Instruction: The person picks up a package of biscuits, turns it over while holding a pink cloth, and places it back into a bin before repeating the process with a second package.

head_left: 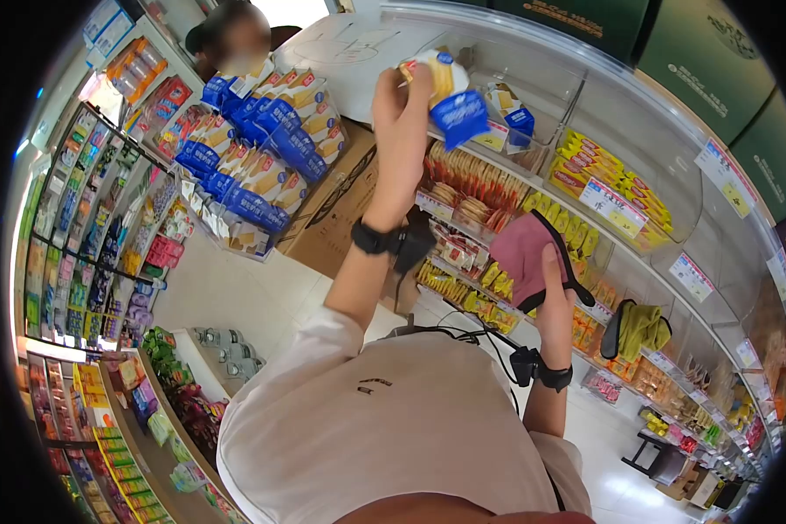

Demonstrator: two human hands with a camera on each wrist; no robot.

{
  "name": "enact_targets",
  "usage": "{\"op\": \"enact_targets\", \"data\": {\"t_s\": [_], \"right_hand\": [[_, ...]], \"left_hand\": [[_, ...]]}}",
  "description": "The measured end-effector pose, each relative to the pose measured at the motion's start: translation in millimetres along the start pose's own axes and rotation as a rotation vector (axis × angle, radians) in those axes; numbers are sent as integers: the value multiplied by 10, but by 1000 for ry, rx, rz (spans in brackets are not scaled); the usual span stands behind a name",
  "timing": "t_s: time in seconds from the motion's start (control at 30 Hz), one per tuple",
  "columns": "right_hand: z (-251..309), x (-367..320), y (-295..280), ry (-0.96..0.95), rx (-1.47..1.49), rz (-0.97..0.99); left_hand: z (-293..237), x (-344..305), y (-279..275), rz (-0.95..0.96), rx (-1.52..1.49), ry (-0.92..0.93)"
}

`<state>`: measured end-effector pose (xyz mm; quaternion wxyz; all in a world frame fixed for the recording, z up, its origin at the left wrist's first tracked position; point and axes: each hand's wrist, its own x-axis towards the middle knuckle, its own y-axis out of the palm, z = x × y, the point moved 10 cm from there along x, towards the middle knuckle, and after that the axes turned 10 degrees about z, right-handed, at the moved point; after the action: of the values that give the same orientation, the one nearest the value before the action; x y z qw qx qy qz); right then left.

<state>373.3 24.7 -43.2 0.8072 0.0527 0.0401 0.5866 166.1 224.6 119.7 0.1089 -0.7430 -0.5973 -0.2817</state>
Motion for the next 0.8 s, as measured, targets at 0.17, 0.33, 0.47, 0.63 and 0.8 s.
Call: {"op": "enact_targets", "data": {"t_s": [0.17, 0.33, 0.47, 0.63, 0.8], "right_hand": [[-135, -45, 51, 92, 1, -46], [-205, -33, 82, 149, -32, -38], [80, -55, 222, 45, -38, -80], [-3, 13, 284, 88, -53, -54], [-59, 35, 284, 111, -14, -96]], "left_hand": [[262, 515, -79, -80, 379, 359], [356, 727, 31, -12, 467, 304], [726, 1012, 189, 227, 661, 46], [961, 1026, 307, 267, 1175, 309], [750, 777, 299, 329, 914, 222]]}}
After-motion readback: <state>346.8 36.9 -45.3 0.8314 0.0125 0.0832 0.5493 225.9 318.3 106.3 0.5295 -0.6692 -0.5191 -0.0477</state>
